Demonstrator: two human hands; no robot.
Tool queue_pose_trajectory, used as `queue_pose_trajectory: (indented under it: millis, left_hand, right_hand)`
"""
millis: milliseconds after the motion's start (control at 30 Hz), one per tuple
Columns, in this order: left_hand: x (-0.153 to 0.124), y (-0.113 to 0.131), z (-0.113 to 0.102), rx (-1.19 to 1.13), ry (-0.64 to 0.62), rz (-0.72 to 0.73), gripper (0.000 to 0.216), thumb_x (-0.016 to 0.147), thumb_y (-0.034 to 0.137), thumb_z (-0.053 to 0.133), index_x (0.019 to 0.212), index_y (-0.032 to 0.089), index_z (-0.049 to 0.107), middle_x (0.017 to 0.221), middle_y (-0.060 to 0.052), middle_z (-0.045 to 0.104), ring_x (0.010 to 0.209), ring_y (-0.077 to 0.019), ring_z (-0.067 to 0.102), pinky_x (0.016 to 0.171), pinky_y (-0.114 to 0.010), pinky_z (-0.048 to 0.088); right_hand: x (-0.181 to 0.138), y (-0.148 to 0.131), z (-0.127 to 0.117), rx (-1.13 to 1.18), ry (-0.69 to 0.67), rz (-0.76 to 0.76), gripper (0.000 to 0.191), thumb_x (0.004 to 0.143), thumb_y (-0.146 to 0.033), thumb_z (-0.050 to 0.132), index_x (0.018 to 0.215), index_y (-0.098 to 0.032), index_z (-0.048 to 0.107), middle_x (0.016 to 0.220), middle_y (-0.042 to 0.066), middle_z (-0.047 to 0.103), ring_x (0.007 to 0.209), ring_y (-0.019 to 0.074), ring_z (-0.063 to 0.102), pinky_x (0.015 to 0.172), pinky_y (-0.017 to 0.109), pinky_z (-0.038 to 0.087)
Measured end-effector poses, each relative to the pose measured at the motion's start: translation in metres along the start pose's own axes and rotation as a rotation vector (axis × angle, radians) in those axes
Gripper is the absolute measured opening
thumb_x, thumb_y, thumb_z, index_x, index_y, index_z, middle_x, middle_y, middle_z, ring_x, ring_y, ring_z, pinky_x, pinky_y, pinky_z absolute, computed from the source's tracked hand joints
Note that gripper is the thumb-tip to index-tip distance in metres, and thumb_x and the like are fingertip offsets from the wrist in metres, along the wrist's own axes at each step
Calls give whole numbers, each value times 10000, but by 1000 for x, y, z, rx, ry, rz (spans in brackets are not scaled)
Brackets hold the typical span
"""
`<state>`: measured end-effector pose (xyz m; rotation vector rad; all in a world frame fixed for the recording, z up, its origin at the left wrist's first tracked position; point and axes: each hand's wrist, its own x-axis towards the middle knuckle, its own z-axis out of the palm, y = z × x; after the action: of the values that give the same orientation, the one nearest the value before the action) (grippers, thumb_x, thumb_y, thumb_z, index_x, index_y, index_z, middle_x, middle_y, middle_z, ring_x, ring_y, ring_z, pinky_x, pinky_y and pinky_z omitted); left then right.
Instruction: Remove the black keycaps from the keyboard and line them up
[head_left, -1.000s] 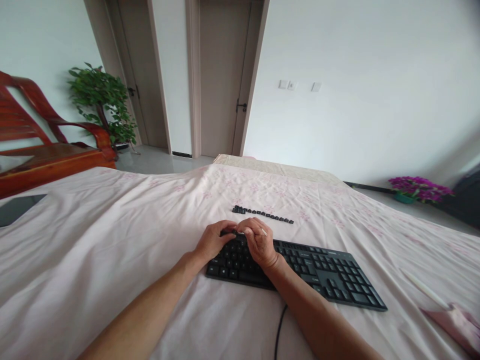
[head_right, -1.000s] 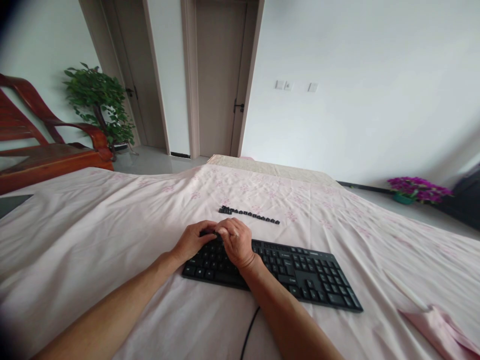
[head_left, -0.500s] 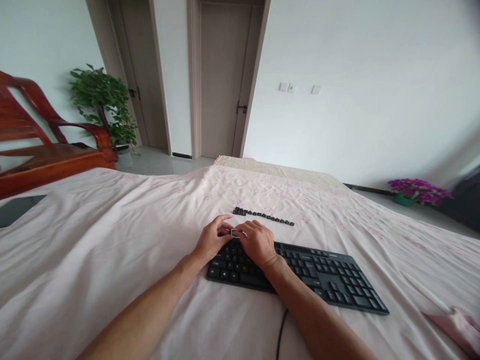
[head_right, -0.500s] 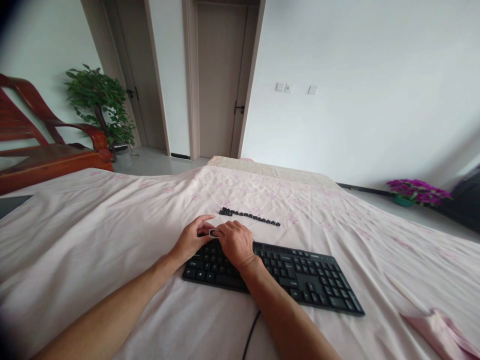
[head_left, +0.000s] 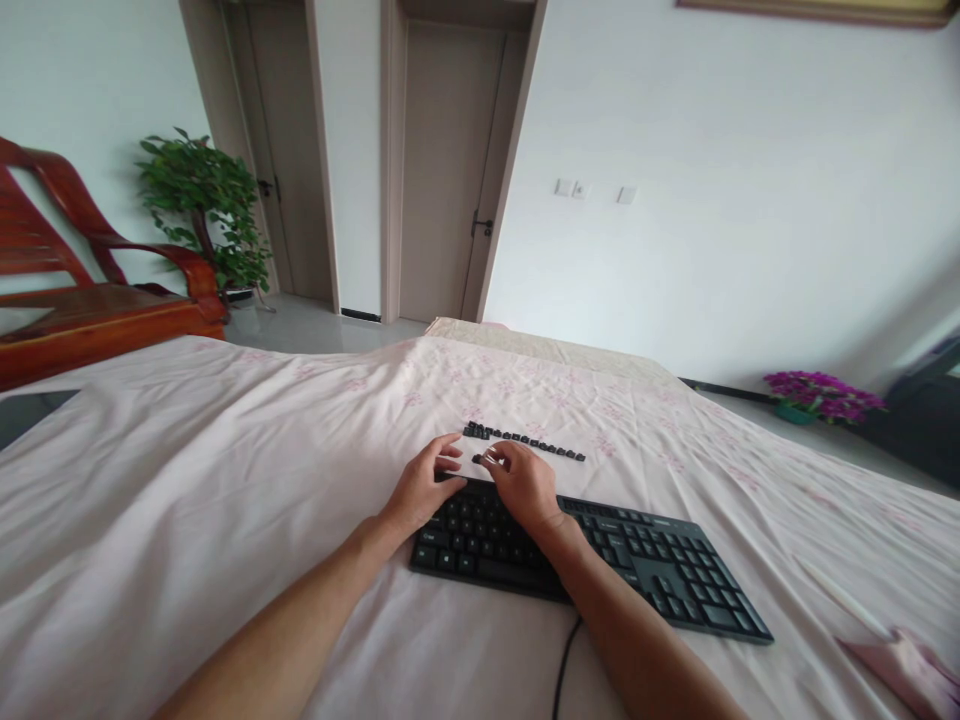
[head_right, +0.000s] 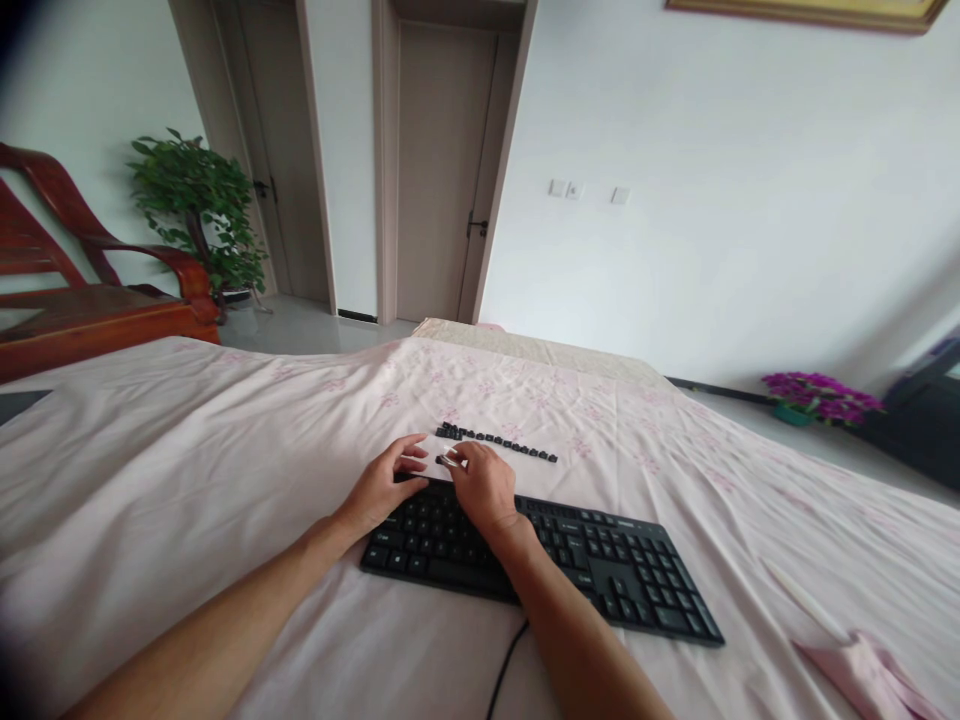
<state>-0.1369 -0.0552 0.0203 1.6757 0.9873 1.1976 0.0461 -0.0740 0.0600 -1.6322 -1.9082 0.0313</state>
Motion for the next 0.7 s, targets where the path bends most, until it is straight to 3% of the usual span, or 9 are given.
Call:
queue_pose_trajectory:
  millis: [167, 400, 700]
  left_hand:
    - [4, -7, -2, 12, 66, -53, 464, 770, 236, 580, 1226, 194, 505, 1044, -67, 617, 847, -152, 632, 803, -311, 510]
    - [4, -9, -3, 71, 51, -44, 418, 764, 222, 567, 1179, 175, 554, 1010, -72, 645, 828, -153, 635, 810, -309, 504]
    - [5, -7, -4, 107, 37, -48, 394, 760, 211, 561, 1152, 177, 588, 1016, -77, 658, 859, -161, 636, 832, -307, 498]
  right_hand:
    - [27, 23, -13, -67, -83, 230, 196, 811, -404, 561, 836, -252, 682, 747, 16, 679, 701, 176, 592, 587, 256, 323]
    - [60, 45, -1, -135, -206, 325, 171, 787, -358, 559, 824, -250, 686, 817, 23, 686, 787, 187, 600, 630, 269, 352]
    - [70, 54, 24, -146, -224, 383, 226, 775, -399, 563, 863, -251, 708, 862, 49, 692, 840, 208, 620, 647, 270, 388]
